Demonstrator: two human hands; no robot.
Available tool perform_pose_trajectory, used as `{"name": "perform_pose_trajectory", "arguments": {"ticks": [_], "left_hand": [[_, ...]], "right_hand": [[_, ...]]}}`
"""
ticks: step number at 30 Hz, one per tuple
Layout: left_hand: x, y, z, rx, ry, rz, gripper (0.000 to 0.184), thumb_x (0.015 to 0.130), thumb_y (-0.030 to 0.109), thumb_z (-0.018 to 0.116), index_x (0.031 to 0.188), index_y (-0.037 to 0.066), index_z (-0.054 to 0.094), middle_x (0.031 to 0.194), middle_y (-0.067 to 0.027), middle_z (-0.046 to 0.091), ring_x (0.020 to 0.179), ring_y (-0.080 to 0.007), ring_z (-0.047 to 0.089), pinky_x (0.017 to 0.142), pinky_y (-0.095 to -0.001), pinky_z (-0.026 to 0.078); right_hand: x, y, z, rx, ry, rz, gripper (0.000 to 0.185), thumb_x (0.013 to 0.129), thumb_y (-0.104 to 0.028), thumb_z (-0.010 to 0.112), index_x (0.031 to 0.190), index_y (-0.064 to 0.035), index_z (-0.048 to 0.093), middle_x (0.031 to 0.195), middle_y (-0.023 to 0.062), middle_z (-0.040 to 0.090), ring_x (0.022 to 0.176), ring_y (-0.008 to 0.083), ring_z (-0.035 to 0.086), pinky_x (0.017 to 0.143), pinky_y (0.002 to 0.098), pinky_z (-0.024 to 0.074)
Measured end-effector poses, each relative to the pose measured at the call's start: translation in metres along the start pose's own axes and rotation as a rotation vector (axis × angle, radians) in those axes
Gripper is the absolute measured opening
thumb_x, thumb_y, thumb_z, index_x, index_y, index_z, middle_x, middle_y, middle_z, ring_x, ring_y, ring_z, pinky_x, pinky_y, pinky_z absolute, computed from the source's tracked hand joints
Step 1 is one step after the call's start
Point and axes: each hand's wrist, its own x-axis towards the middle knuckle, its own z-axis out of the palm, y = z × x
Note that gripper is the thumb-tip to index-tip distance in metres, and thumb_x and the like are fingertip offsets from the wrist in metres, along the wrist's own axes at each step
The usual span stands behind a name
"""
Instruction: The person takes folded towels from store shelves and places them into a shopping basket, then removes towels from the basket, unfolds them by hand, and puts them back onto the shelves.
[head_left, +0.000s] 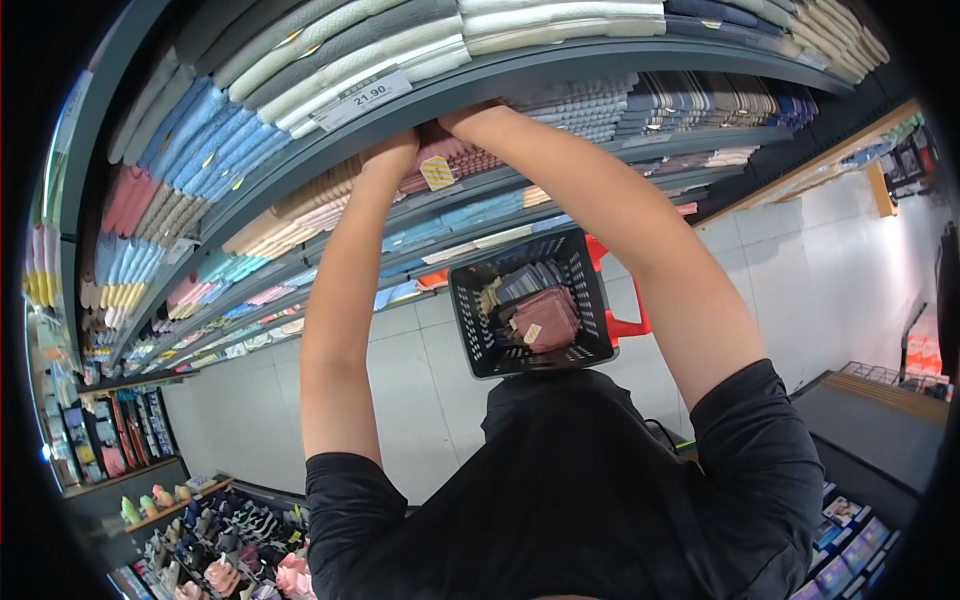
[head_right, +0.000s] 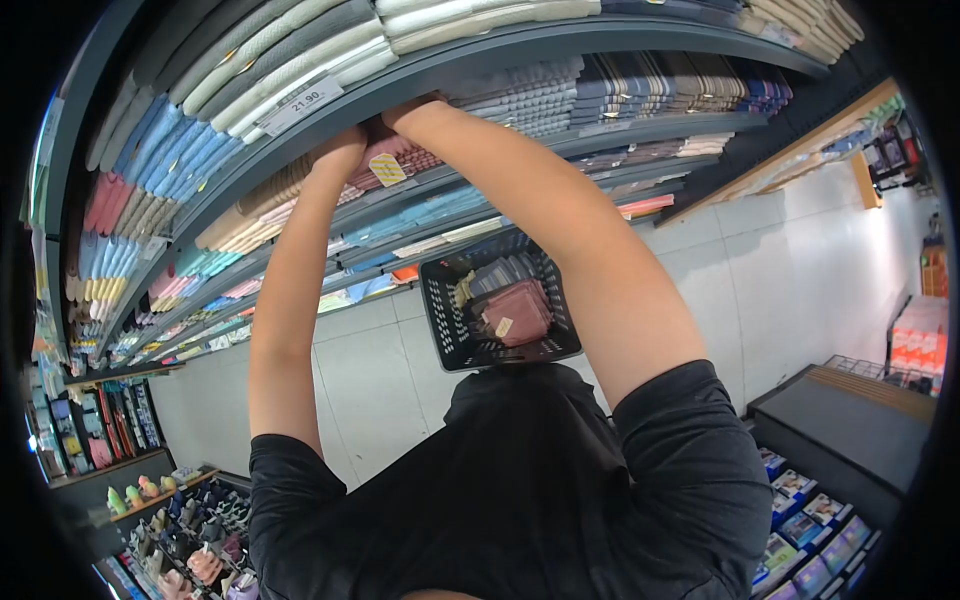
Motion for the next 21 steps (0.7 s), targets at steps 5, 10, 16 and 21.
{"name": "perform_pose_trajectory", "arguments": {"ticks": [5,10,16,21], "left_hand": [[-0.004,-0.009,0.028,-0.020,-0.115,0.171,0.038,0.094,0.024,0.044,0.121,0.001,0.057,0.128,-0.0251,0.054,0.121,-0.0414,0.049,0.103,-0.0445,0.038],[0.000,-0.015,0.033,-0.119,-0.060,0.054,0.039,0.093,0.024,0.044,0.123,0.001,0.056,0.127,-0.0267,0.053,0.121,-0.0425,0.048,0.103,-0.0443,0.038],[-0.030,0.021,-0.042,-0.295,-0.130,-0.199,0.039,0.090,0.024,0.052,0.120,-0.001,0.055,0.125,-0.0257,0.055,0.115,-0.0424,0.052,0.099,-0.0437,0.041],[-0.119,0.053,-0.046,-0.766,0.188,-0.329,0.043,0.086,0.015,0.064,0.121,-0.006,0.049,0.113,-0.0206,0.056,0.105,-0.0304,0.055,0.089,-0.0391,0.045]], "right_hand": [[0.003,-0.001,0.005,0.029,0.022,-0.012,0.047,0.095,-0.031,0.042,0.136,-0.0100,0.048,0.143,0.0154,0.044,0.131,0.0333,0.043,0.105,0.0432,0.0391],[0.007,0.001,0.007,0.063,0.064,-0.032,0.047,0.095,-0.031,0.042,0.136,-0.0099,0.049,0.143,0.0156,0.044,0.131,0.0335,0.043,0.105,0.0432,0.0391],[0.008,0.001,0.012,0.113,0.113,-0.065,0.046,0.095,-0.031,0.043,0.136,-0.0097,0.049,0.143,0.0159,0.044,0.131,0.0338,0.043,0.105,0.0432,0.0391],[0.001,-0.003,0.007,0.183,0.056,-0.076,0.046,0.094,-0.030,0.043,0.135,-0.0096,0.049,0.143,0.0162,0.045,0.131,0.0340,0.043,0.105,0.0431,0.0391]]}}
